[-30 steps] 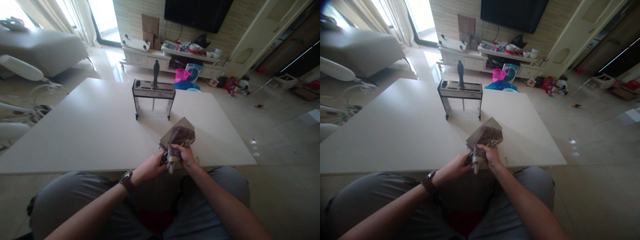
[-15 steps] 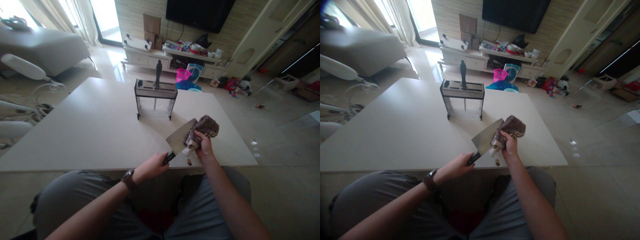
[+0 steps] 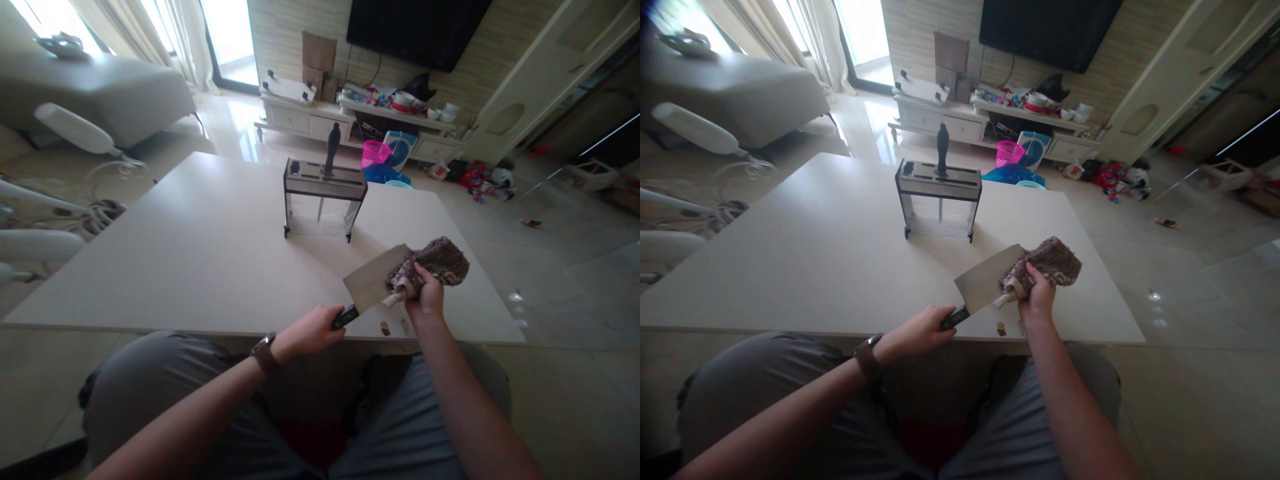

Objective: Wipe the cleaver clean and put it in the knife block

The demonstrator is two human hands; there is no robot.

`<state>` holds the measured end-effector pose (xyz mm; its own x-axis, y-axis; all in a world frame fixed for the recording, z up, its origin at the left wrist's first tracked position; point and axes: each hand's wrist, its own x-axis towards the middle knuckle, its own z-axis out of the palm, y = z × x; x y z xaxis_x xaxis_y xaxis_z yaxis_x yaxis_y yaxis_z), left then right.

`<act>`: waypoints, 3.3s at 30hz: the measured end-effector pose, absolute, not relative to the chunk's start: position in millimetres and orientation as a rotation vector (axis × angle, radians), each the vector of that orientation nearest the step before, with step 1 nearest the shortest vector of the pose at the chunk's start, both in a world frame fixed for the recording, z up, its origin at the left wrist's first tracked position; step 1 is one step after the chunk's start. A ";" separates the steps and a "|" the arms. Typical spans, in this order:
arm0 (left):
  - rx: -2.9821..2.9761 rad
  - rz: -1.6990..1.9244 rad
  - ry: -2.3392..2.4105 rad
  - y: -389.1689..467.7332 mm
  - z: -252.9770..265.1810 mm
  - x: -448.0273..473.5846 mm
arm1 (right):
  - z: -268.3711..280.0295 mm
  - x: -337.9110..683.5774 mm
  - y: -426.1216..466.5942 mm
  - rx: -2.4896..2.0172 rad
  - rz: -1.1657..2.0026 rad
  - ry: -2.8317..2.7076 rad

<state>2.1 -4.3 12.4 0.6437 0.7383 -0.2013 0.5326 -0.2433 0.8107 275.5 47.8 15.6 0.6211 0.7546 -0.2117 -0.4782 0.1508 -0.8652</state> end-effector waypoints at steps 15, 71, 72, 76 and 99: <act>1.901 0.309 1.046 -7.8 1.7 -1.9 | 11.7 241.0 36.2 -1.127 1.083 -0.274; 1.939 0.249 1.035 -8.0 15.4 4.3 | 20.2 270.5 45.7 -1.086 1.058 -0.247; 1.938 0.256 1.022 -8.2 15.8 3.8 | 21.4 278.1 47.6 -1.078 1.027 -0.243; 1.918 0.270 1.016 -9.2 15.2 -0.5 | 22.1 294.5 52.4 -1.069 0.951 -0.220; 1.800 0.406 1.019 -9.4 -7.3 6.4 | -13.2 185.2 8.9 -1.201 1.283 -0.376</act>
